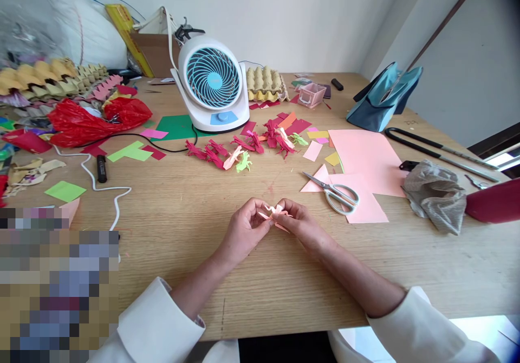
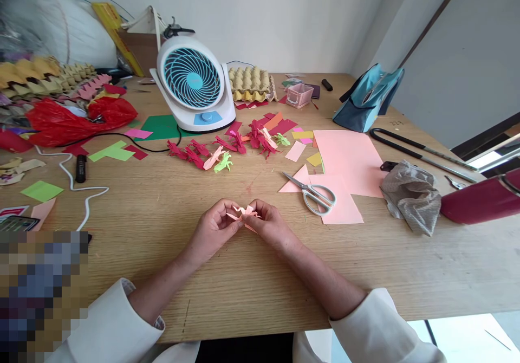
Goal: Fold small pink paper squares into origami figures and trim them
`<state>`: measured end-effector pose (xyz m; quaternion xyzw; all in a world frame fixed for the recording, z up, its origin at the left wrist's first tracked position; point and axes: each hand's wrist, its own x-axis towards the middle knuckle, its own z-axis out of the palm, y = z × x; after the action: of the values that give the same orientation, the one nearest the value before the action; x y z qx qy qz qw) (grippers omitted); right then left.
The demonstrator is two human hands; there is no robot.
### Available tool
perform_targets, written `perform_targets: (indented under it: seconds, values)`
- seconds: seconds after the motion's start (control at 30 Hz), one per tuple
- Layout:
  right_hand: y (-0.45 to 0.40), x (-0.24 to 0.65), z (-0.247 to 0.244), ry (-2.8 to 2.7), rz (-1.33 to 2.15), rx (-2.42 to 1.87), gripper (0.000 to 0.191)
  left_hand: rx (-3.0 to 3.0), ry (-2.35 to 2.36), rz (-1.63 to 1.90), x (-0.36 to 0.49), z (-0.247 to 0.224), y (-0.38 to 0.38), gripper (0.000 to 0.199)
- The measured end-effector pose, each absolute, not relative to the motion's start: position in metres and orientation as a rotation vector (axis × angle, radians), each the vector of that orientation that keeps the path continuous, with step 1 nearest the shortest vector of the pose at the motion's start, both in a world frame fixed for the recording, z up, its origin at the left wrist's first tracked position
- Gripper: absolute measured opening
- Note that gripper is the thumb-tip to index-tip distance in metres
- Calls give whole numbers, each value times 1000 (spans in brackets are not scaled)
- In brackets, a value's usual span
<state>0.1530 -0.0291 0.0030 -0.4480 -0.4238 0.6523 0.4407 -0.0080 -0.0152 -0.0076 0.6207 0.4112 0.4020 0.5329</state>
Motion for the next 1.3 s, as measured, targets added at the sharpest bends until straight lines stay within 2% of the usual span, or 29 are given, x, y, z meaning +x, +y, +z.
perform_targets:
  seconds: [0.2,0.53,0.8,0.97,1.3]
  values:
    - [-29,153,2,-1153,1638,-1093,39,1584,1014,930,-10,-3,-17,13]
    - [-28,157,7,-1104,1625,-1082,38,1351,860,888,-11,0,-14,28]
    - [-24,153,5,-1098,1634,-971,36,1319,1013,1033,-10,-1,-14,26]
    - [-24,153,-1,-1060,1594,-968,29,1317,1007,1042,-11,-3,-13,24]
    - [-26,156,1,-1110,1563,-1055,30,1215,1000,954,-10,-4,-13,24]
